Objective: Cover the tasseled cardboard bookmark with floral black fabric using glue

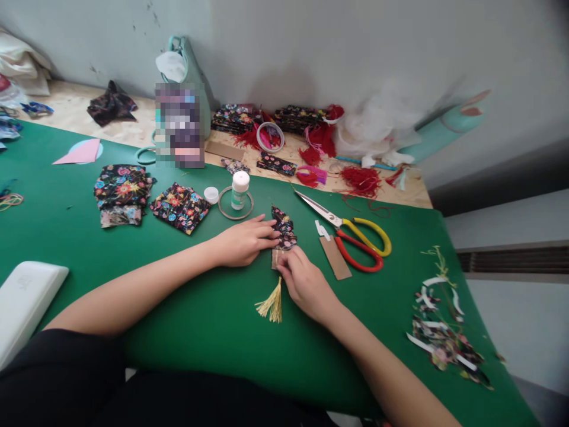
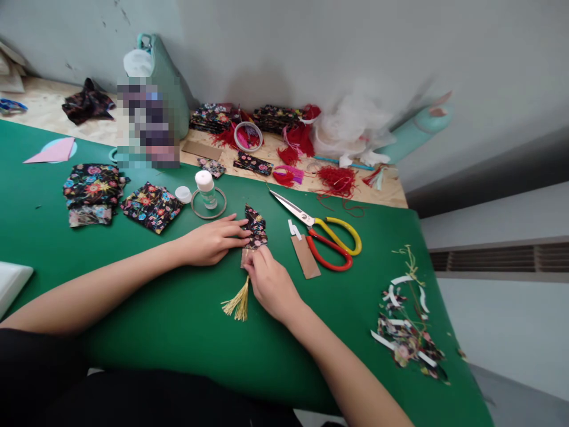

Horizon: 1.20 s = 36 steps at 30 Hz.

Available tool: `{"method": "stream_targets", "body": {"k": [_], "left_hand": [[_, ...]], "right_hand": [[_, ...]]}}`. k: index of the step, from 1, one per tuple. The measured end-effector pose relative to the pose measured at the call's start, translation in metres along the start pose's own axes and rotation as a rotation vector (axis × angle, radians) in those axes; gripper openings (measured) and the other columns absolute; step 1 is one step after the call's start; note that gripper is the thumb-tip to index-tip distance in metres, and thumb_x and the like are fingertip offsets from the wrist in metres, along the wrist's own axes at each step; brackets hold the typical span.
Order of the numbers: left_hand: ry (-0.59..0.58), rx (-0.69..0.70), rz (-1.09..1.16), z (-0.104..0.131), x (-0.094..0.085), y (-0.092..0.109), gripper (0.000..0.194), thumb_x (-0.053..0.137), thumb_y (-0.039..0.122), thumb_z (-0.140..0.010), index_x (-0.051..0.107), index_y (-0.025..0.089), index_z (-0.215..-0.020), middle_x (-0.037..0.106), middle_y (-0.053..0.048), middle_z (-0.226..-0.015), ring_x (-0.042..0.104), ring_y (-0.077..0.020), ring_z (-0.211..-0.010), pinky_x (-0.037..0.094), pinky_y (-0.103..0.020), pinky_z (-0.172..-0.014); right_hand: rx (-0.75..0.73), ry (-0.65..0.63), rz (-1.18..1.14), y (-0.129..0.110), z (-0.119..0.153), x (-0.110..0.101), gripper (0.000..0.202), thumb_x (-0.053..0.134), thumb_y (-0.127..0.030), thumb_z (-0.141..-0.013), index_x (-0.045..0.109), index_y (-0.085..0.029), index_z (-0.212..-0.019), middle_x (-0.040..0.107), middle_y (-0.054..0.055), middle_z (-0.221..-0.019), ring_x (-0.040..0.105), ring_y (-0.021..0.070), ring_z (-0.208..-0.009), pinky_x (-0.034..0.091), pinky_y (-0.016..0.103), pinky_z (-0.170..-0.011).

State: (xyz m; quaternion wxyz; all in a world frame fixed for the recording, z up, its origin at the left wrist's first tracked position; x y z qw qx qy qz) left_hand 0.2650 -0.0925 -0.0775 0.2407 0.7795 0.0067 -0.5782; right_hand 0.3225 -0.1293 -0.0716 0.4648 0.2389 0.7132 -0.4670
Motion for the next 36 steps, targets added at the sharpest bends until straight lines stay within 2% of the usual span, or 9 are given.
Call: {"method": "stream_targets", "body": {"k": [7, 10, 17, 20, 22, 24, 27, 30, 36], "left_hand": [[-0.001, 0.003, -0.001, 0.0, -0.001, 0.001, 0.039, 0.044, 0.004, -0.081, 0.058, 0.013, -0.116, 0.059, -0.012, -0.121, 0.041, -0.0269, -0.129, 0.03, -0.049, -0.109], [0.002, 0.006, -0.013, 0.0, -0.001, 0.001, 0.039, 0.044, 0.004, -0.08, 0.058, 0.011, -0.116, 0.059, -0.012, -0.121, 0.041, -0.0276, -0.128, 0.03, -0.049, -0.109], [0.002, 0.017, -0.028, 0.0, -0.001, 0.002, 0.041, 0.044, 0.003, -0.079, 0.057, 0.012, -0.118, 0.058, -0.013, -0.123, 0.041, -0.028, -0.129, 0.03, -0.05, -0.109], [0.006, 0.013, -0.024, 0.0, -0.001, 0.001, 0.042, 0.045, 0.003, -0.079, 0.057, 0.014, -0.118, 0.058, -0.012, -0.123, 0.04, -0.0269, -0.129, 0.03, -0.05, -0.109], [0.012, 0.01, -0.018, 0.001, -0.001, 0.001, 0.041, 0.045, 0.004, -0.08, 0.057, 0.015, -0.117, 0.059, -0.012, -0.122, 0.041, -0.0264, -0.129, 0.03, -0.05, -0.109], [0.017, 0.009, -0.015, 0.001, -0.001, 0.001, 0.041, 0.044, 0.004, -0.08, 0.057, 0.016, -0.117, 0.059, -0.011, -0.121, 0.041, -0.0263, -0.129, 0.031, -0.049, -0.108], [0.023, 0.011, -0.015, 0.001, -0.002, 0.001, 0.041, 0.044, 0.004, -0.08, 0.057, 0.014, -0.118, 0.059, -0.012, -0.121, 0.041, -0.0271, -0.128, 0.031, -0.05, -0.108], [0.022, 0.012, -0.011, 0.001, -0.002, 0.001, 0.04, 0.044, 0.004, -0.08, 0.057, 0.013, -0.117, 0.059, -0.012, -0.12, 0.041, -0.0276, -0.128, 0.03, -0.05, -0.108], [0.015, 0.008, -0.003, 0.0, -0.001, 0.001, 0.038, 0.045, 0.005, -0.081, 0.058, 0.014, -0.116, 0.059, -0.012, -0.12, 0.041, -0.0268, -0.129, 0.029, -0.05, -0.109]], "right_hand": [[0.086, -0.008, -0.193, 0.011, 0.0, -0.007, 0.012, 0.037, -0.015, -0.09, 0.041, -0.021, -0.081, 0.047, 0.003, -0.081, 0.05, 0.0153, -0.069, 0.045, 0.027, -0.061], [0.115, 0.032, -0.241, 0.019, -0.001, -0.016, 0.012, 0.037, -0.016, -0.09, 0.041, -0.021, -0.08, 0.048, 0.003, -0.08, 0.049, 0.0152, -0.07, 0.044, 0.027, -0.062], [0.315, 0.366, -0.185, 0.07, 0.007, -0.053, 0.008, 0.044, -0.024, -0.089, 0.045, -0.021, -0.081, 0.05, 0.001, -0.075, 0.047, 0.015, -0.064, 0.041, 0.029, -0.062], [0.352, 0.459, -0.203, 0.079, 0.011, -0.062, 0.008, 0.044, -0.026, -0.089, 0.048, -0.021, -0.083, 0.053, 0.003, -0.079, 0.049, 0.0152, -0.065, 0.042, 0.03, -0.062], [0.336, 0.422, -0.29, 0.075, 0.01, -0.056, 0.01, 0.042, -0.027, -0.09, 0.048, -0.02, -0.087, 0.057, 0.004, -0.082, 0.051, 0.0149, -0.065, 0.044, 0.029, -0.061], [0.291, 0.322, -0.343, 0.062, 0.006, -0.046, 0.011, 0.044, -0.028, -0.09, 0.05, -0.02, -0.087, 0.058, 0.003, -0.079, 0.052, 0.0141, -0.062, 0.044, 0.028, -0.059], [0.178, 0.179, -0.31, 0.034, 0.001, -0.034, 0.009, 0.046, -0.025, -0.089, 0.053, -0.02, -0.086, 0.059, 0.002, -0.076, 0.054, 0.0143, -0.063, 0.044, 0.027, -0.059], [0.072, 0.13, -0.299, 0.013, -0.001, -0.032, 0.009, 0.044, -0.02, -0.09, 0.053, -0.02, -0.09, 0.061, 0.005, -0.083, 0.057, 0.0171, -0.076, 0.046, 0.03, -0.068], [-0.02, 0.001, -0.147, -0.002, -0.004, -0.02, 0.012, 0.044, -0.018, -0.09, 0.056, -0.02, -0.091, 0.066, 0.006, -0.087, 0.055, 0.0195, -0.079, 0.041, 0.034, -0.073]]}}
Point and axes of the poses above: each hand's wrist, its own z-axis away from the middle knuckle, its own x-axis out of the palm, y = z × x, the point moved 10 cm from there along -z, towards the middle knuckle
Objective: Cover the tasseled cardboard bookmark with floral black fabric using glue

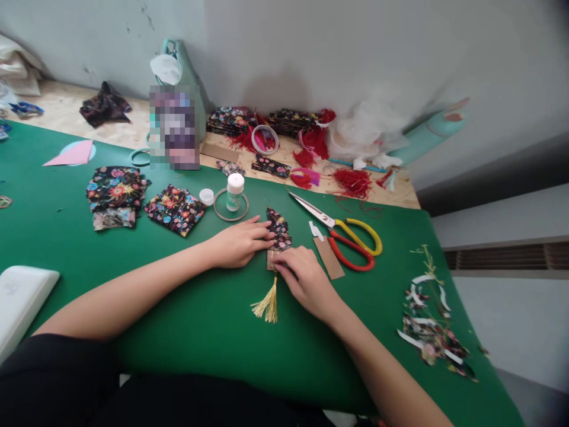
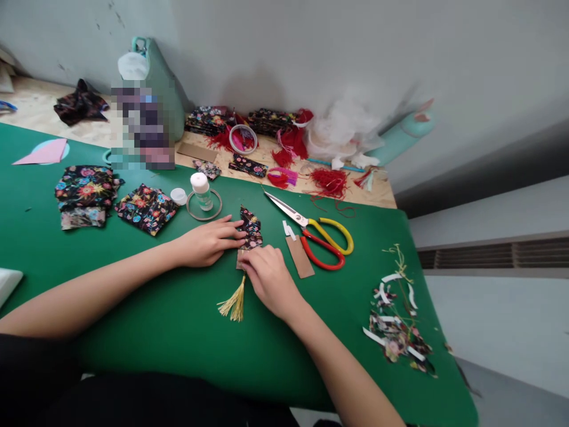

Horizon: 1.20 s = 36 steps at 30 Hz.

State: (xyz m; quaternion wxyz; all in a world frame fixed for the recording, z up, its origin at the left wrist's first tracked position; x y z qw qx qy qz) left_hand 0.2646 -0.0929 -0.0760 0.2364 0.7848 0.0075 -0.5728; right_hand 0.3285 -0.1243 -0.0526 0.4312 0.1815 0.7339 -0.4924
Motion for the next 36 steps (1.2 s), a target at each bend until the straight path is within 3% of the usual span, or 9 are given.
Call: {"method": "stream_targets", "body": {"k": [13, 20, 25, 30, 32, 36], "left_hand": [[-0.009, -0.006, 0.017, 0.0, 0.001, -0.001, 0.038, 0.045, 0.005, -0.081, 0.058, 0.015, -0.116, 0.059, -0.012, -0.122, 0.041, -0.0266, -0.129, 0.03, -0.048, -0.109], [0.006, 0.0, 0.005, 0.0, 0.001, 0.0, 0.037, 0.045, 0.006, -0.081, 0.058, 0.012, -0.115, 0.059, -0.012, -0.121, 0.042, -0.0279, -0.128, 0.031, -0.048, -0.108], [0.008, -0.003, -0.002, -0.002, 0.0, 0.0, 0.036, 0.045, 0.006, -0.082, 0.059, 0.011, -0.115, 0.06, -0.013, -0.119, 0.043, -0.0283, -0.127, 0.031, -0.049, -0.108], [0.001, -0.012, -0.005, -0.001, 0.001, -0.001, 0.037, 0.045, 0.006, -0.082, 0.058, 0.013, -0.116, 0.06, -0.012, -0.119, 0.042, -0.0271, -0.128, 0.031, -0.048, -0.109], [0.016, -0.003, -0.008, -0.001, 0.0, 0.0, 0.037, 0.045, 0.006, -0.081, 0.058, 0.013, -0.115, 0.06, -0.012, -0.119, 0.043, -0.0276, -0.127, 0.031, -0.048, -0.108], [0.053, 0.029, -0.023, 0.001, -0.002, 0.001, 0.04, 0.044, 0.005, -0.081, 0.057, 0.012, -0.117, 0.06, -0.013, -0.119, 0.043, -0.0282, -0.127, 0.033, -0.049, -0.107]], "right_hand": [[0.017, -0.064, 0.195, 0.002, -0.001, 0.012, 0.012, 0.044, -0.018, -0.091, 0.052, -0.019, -0.082, 0.061, 0.005, -0.085, 0.047, 0.0202, -0.078, 0.031, 0.033, -0.07], [0.033, -0.023, 0.371, -0.002, -0.004, 0.018, 0.007, 0.051, -0.017, -0.087, 0.057, -0.018, -0.083, 0.057, 0.007, -0.086, 0.045, 0.0207, -0.081, 0.028, 0.034, -0.069], [0.081, 0.043, 0.345, 0.001, -0.004, 0.012, 0.011, 0.048, -0.017, -0.088, 0.058, -0.017, -0.083, 0.056, 0.006, -0.086, 0.044, 0.0204, -0.081, 0.027, 0.033, -0.07], [0.072, 0.013, 0.328, 0.0, -0.005, 0.015, 0.009, 0.051, -0.017, -0.087, 0.058, -0.018, -0.082, 0.056, 0.005, -0.085, 0.046, 0.0193, -0.08, 0.027, 0.032, -0.07], [0.076, 0.075, 0.341, 0.001, -0.006, 0.008, 0.009, 0.051, -0.017, -0.087, 0.059, -0.018, -0.082, 0.057, 0.005, -0.085, 0.048, 0.0193, -0.08, 0.028, 0.033, -0.071], [0.108, 0.347, 0.363, 0.015, -0.004, -0.03, 0.012, 0.049, -0.023, -0.09, 0.06, -0.018, -0.085, 0.062, 0.005, -0.086, 0.055, 0.0188, -0.085, 0.029, 0.033, -0.078]]}}
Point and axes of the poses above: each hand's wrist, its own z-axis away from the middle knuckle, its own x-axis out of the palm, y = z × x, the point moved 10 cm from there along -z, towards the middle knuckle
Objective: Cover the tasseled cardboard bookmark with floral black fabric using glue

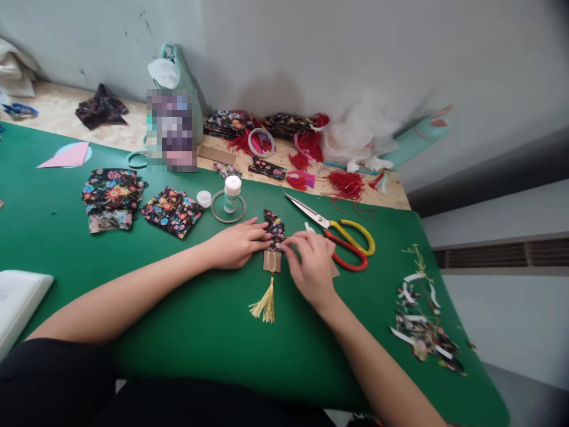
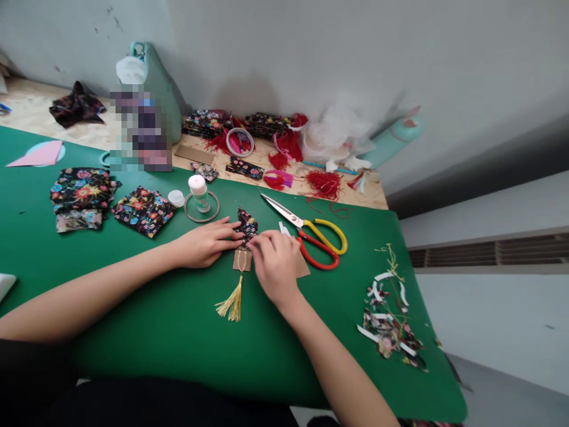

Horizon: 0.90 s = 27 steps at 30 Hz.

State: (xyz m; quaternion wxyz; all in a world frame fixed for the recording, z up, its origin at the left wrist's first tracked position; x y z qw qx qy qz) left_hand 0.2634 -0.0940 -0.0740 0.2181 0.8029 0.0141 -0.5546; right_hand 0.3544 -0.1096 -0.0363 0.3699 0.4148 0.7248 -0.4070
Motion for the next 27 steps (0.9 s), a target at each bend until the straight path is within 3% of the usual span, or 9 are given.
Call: {"method": "stream_targets", "body": {"k": [4, 9, 12, 18, 23, 27], "left_hand": [[0.023, 0.033, -0.014, 0.001, -0.002, 0.002, 0.04, 0.043, 0.004, -0.079, 0.057, 0.01, -0.116, 0.06, -0.013, -0.118, 0.043, -0.0291, -0.126, 0.035, -0.05, -0.106], [0.047, 0.058, -0.031, 0.001, -0.004, 0.005, 0.039, 0.041, 0.004, -0.08, 0.057, 0.008, -0.115, 0.061, -0.015, -0.117, 0.044, -0.0294, -0.126, 0.037, -0.05, -0.105], [0.055, 0.071, -0.046, 0.001, -0.005, 0.007, 0.04, 0.04, 0.003, -0.081, 0.055, 0.008, -0.117, 0.06, -0.015, -0.119, 0.044, -0.0288, -0.126, 0.038, -0.049, -0.105], [0.069, 0.067, -0.059, 0.002, -0.008, 0.01, 0.04, 0.037, 0.004, -0.082, 0.053, 0.011, -0.118, 0.057, -0.016, -0.12, 0.052, -0.0225, -0.118, 0.039, -0.045, -0.105], [0.187, 0.063, 0.062, 0.006, -0.018, 0.015, 0.043, 0.037, 0.002, -0.08, 0.05, 0.013, -0.119, 0.055, -0.015, -0.12, 0.052, -0.0213, -0.117, 0.045, -0.041, -0.101], [0.309, -0.045, 0.239, 0.007, -0.029, 0.011, 0.045, 0.042, 0.004, -0.083, 0.046, 0.018, -0.125, 0.05, -0.014, -0.122, 0.051, -0.02, -0.116, 0.048, -0.037, -0.096]], "right_hand": [[0.142, 0.172, 0.099, 0.046, -0.004, -0.017, 0.019, 0.047, -0.028, -0.091, 0.063, -0.019, -0.083, 0.067, 0.004, -0.085, 0.058, 0.0174, -0.079, 0.028, 0.033, -0.078], [0.263, 0.151, 0.194, 0.079, -0.002, -0.012, 0.023, 0.045, -0.024, -0.09, 0.067, -0.02, -0.092, 0.068, 0.006, -0.09, 0.058, 0.0203, -0.081, 0.027, 0.035, -0.075], [0.241, 0.118, 0.141, 0.074, -0.002, -0.007, 0.023, 0.045, -0.023, -0.089, 0.066, -0.02, -0.098, 0.068, 0.007, -0.094, 0.057, 0.0218, -0.086, 0.029, 0.037, -0.077], [0.043, -0.074, -0.105, 0.032, -0.004, 0.02, 0.022, 0.048, -0.028, -0.089, 0.061, -0.02, -0.105, 0.063, 0.009, -0.108, 0.053, 0.0238, -0.102, 0.031, 0.039, -0.086], [0.002, -0.111, -0.22, 0.021, -0.002, 0.029, 0.013, 0.051, -0.021, -0.087, 0.062, -0.022, -0.094, 0.065, 0.007, -0.105, 0.055, 0.0231, -0.102, 0.031, 0.042, -0.088], [-0.036, -0.097, -0.348, 0.018, 0.001, 0.024, 0.008, 0.053, -0.016, -0.083, 0.06, -0.02, -0.086, 0.064, 0.007, -0.101, 0.058, 0.0218, -0.098, 0.037, 0.041, -0.087]]}}
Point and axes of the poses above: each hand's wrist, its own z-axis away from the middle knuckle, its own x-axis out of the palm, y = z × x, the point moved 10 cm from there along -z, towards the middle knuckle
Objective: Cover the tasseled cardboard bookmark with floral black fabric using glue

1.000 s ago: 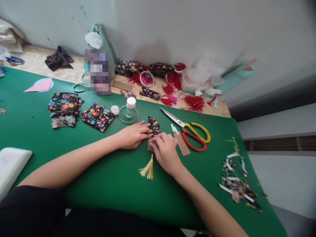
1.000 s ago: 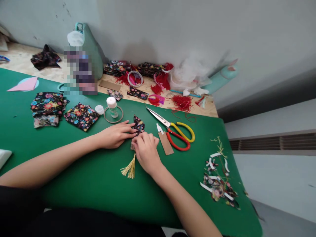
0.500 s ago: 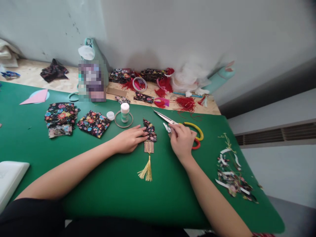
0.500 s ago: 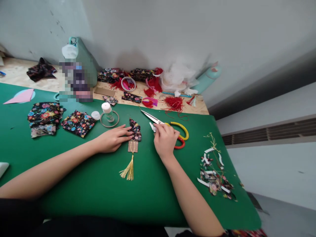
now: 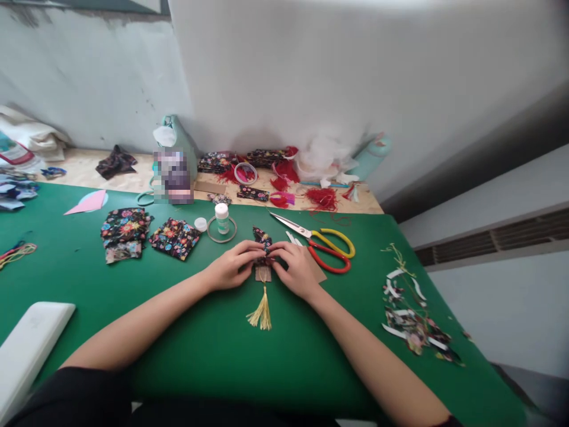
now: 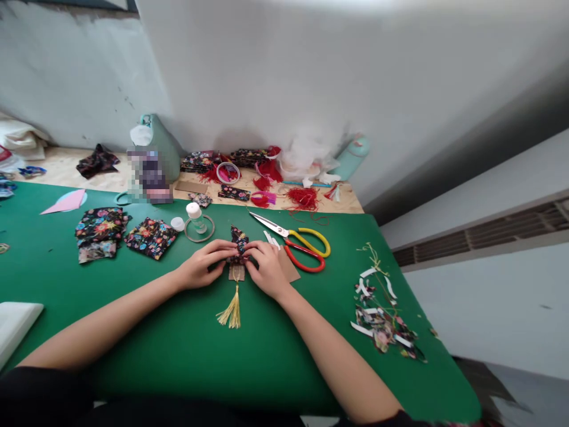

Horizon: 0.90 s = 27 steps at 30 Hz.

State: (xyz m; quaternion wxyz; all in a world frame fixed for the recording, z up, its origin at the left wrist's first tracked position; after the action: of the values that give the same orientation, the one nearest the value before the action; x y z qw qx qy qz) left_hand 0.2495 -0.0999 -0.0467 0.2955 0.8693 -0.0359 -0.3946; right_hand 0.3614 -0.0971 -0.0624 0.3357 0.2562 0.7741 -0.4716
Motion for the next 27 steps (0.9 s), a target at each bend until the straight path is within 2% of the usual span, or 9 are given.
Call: {"method": "stream_targets", "body": {"k": [2, 4, 6, 8, 12, 17, 21, 27], "left_hand": [[0.036, -0.064, 0.038, 0.0, -0.003, -0.003, 0.051, 0.049, 0.009, -0.084, 0.038, 0.02, -0.132, 0.045, -0.015, -0.127, 0.053, -0.0205, -0.114, 0.047, -0.04, -0.097], [0.025, -0.088, 0.054, 0.0, -0.001, -0.005, 0.055, 0.055, 0.014, -0.083, 0.034, 0.021, -0.134, 0.042, -0.015, -0.129, 0.054, -0.0209, -0.111, 0.046, -0.042, -0.097], [0.005, -0.084, 0.048, -0.001, 0.001, -0.005, 0.049, 0.058, 0.018, -0.083, 0.04, 0.02, -0.129, 0.044, -0.015, -0.125, 0.053, -0.0221, -0.111, 0.046, -0.042, -0.096], [-0.009, -0.073, 0.038, -0.002, 0.001, -0.004, 0.035, 0.057, 0.021, -0.084, 0.049, 0.018, -0.118, 0.049, -0.013, -0.117, 0.052, -0.0224, -0.111, 0.047, -0.041, -0.094], [-0.026, -0.08, 0.093, -0.005, 0.0, -0.002, 0.015, 0.053, 0.02, -0.086, 0.056, 0.016, -0.101, 0.056, -0.011, -0.105, 0.057, -0.0183, -0.1, 0.05, -0.036, -0.088], [-0.048, -0.103, 0.143, -0.007, -0.001, -0.003, 0.024, 0.063, 0.026, -0.079, 0.056, 0.015, -0.1, 0.06, -0.011, -0.103, 0.056, -0.02, -0.101, 0.048, -0.038, -0.088], [-0.093, -0.067, 0.187, -0.007, 0.004, -0.002, 0.007, 0.059, 0.021, -0.081, 0.061, 0.015, -0.084, 0.063, -0.011, -0.097, 0.059, -0.0183, -0.095, 0.048, -0.035, -0.085], [-0.135, -0.072, 0.277, -0.008, 0.008, -0.003, 0.01, 0.057, 0.021, -0.083, 0.064, 0.014, -0.082, 0.064, -0.011, -0.095, 0.061, -0.0164, -0.091, 0.049, -0.033, -0.084]], "right_hand": [[-0.034, 0.008, -0.062, -0.004, 0.002, -0.003, 0.009, 0.054, -0.015, -0.081, 0.06, -0.02, -0.086, 0.063, 0.008, -0.102, 0.058, 0.0216, -0.099, 0.042, 0.04, -0.086], [-0.061, 0.011, -0.115, -0.007, 0.003, -0.005, 0.009, 0.054, -0.014, -0.08, 0.059, -0.02, -0.086, 0.061, 0.009, -0.102, 0.058, 0.0209, -0.098, 0.045, 0.038, -0.085], [-0.078, 0.01, -0.147, -0.008, 0.004, -0.006, 0.01, 0.054, -0.014, -0.08, 0.06, -0.02, -0.087, 0.061, 0.009, -0.101, 0.058, 0.0201, -0.097, 0.047, 0.037, -0.084], [-0.087, 0.011, -0.158, -0.01, 0.005, -0.008, 0.011, 0.054, -0.013, -0.08, 0.06, -0.019, -0.087, 0.061, 0.009, -0.1, 0.059, 0.0199, -0.095, 0.048, 0.038, -0.084], [-0.11, -0.019, -0.198, -0.015, 0.005, -0.006, 0.01, 0.053, -0.012, -0.08, 0.059, -0.019, -0.084, 0.062, 0.008, -0.097, 0.059, 0.0193, -0.095, 0.048, 0.038, -0.084], [-0.141, -0.085, -0.249, -0.02, 0.006, -0.002, 0.008, 0.052, -0.012, -0.08, 0.057, -0.019, -0.081, 0.063, 0.008, -0.094, 0.059, 0.0186, -0.093, 0.049, 0.038, -0.084], [-0.156, -0.099, -0.275, -0.022, 0.006, -0.002, 0.006, 0.053, -0.013, -0.081, 0.057, -0.018, -0.079, 0.061, 0.009, -0.096, 0.059, 0.018, -0.095, 0.048, 0.037, -0.085], [-0.178, -0.163, -0.294, -0.023, 0.008, 0.004, 0.005, 0.057, -0.014, -0.08, 0.06, -0.019, -0.081, 0.063, 0.009, -0.104, 0.057, 0.0184, -0.103, 0.046, 0.039, -0.091]]}}
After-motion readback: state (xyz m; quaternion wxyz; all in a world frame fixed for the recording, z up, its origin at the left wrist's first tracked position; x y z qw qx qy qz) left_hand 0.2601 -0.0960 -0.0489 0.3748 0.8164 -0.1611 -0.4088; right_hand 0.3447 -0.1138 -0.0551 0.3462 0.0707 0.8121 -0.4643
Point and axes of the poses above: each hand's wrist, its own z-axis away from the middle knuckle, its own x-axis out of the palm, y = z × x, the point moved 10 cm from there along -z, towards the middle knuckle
